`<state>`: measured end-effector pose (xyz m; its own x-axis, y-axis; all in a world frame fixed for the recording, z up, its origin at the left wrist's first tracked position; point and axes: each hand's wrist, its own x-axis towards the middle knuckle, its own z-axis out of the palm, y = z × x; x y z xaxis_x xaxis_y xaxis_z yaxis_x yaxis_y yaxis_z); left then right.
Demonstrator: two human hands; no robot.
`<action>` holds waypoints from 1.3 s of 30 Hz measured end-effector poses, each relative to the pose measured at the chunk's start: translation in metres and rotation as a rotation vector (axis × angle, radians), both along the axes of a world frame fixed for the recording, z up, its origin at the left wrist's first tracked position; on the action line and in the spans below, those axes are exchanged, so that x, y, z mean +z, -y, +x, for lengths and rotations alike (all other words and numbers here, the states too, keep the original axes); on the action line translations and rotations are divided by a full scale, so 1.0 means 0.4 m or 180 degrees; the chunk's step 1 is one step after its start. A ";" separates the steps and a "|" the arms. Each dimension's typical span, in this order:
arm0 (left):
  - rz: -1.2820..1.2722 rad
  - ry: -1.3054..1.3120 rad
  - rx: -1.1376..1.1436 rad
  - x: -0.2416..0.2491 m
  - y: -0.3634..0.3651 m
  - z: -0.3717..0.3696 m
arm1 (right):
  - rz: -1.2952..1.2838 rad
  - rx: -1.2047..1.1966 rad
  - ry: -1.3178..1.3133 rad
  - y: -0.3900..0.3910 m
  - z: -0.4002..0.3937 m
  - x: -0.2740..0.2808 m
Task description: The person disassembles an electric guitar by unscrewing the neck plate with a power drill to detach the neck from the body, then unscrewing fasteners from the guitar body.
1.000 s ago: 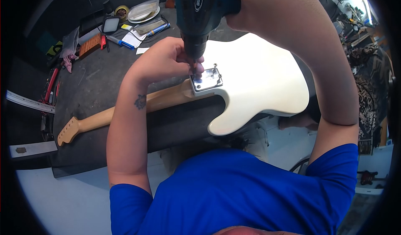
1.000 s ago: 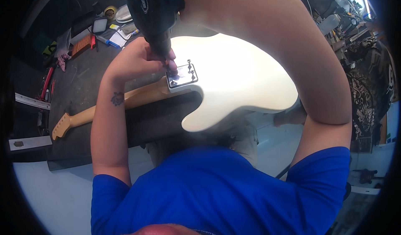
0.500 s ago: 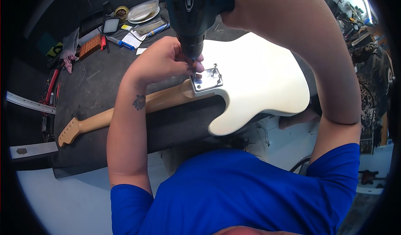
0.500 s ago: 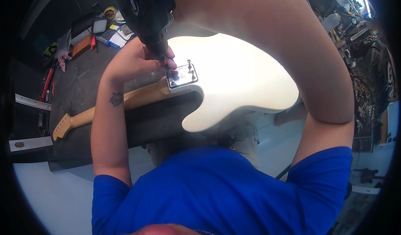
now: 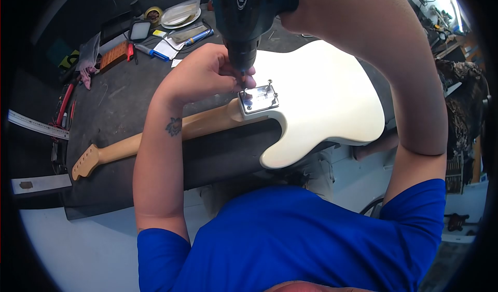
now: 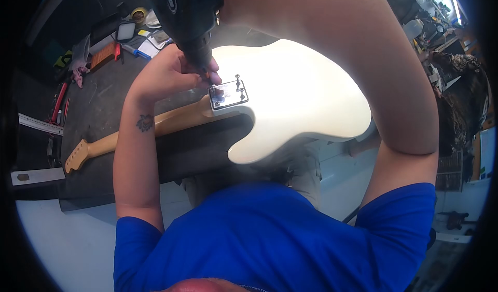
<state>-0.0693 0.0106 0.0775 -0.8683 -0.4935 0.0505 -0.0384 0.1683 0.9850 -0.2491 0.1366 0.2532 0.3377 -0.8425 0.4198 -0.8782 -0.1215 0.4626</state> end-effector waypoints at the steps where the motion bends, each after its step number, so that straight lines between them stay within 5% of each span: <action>1: -0.0014 0.0015 0.0004 0.000 -0.001 0.000 | 0.0025 0.0015 0.0013 -0.002 0.000 0.001; 12: -0.0330 -0.0169 0.0089 0.009 -0.008 -0.001 | 0.1010 -0.0424 0.0984 -0.017 0.038 0.096; 15: -0.0319 -0.0194 0.0202 0.023 -0.024 0.005 | 0.0925 -0.0836 0.1050 -0.027 0.095 0.114; 18: -0.0208 -0.0251 0.0144 0.046 -0.032 0.018 | -0.0146 -0.0187 0.0460 -0.030 0.034 0.026; 20: -0.0227 -0.0202 0.0005 0.045 -0.037 0.017 | -0.0087 -0.0263 0.0540 -0.032 0.055 0.032; 23: -0.0353 0.0073 -0.0165 0.036 -0.045 0.005 | 0.0891 -0.0826 0.1170 -0.054 0.111 0.101; 27: -0.0418 0.0345 -0.0141 0.032 -0.054 -0.006 | 0.0618 0.0180 0.0827 -0.083 0.034 0.024; 39: -0.0623 0.0494 -0.0216 0.026 -0.053 -0.011 | 0.0471 0.0409 0.0491 -0.051 -0.028 -0.022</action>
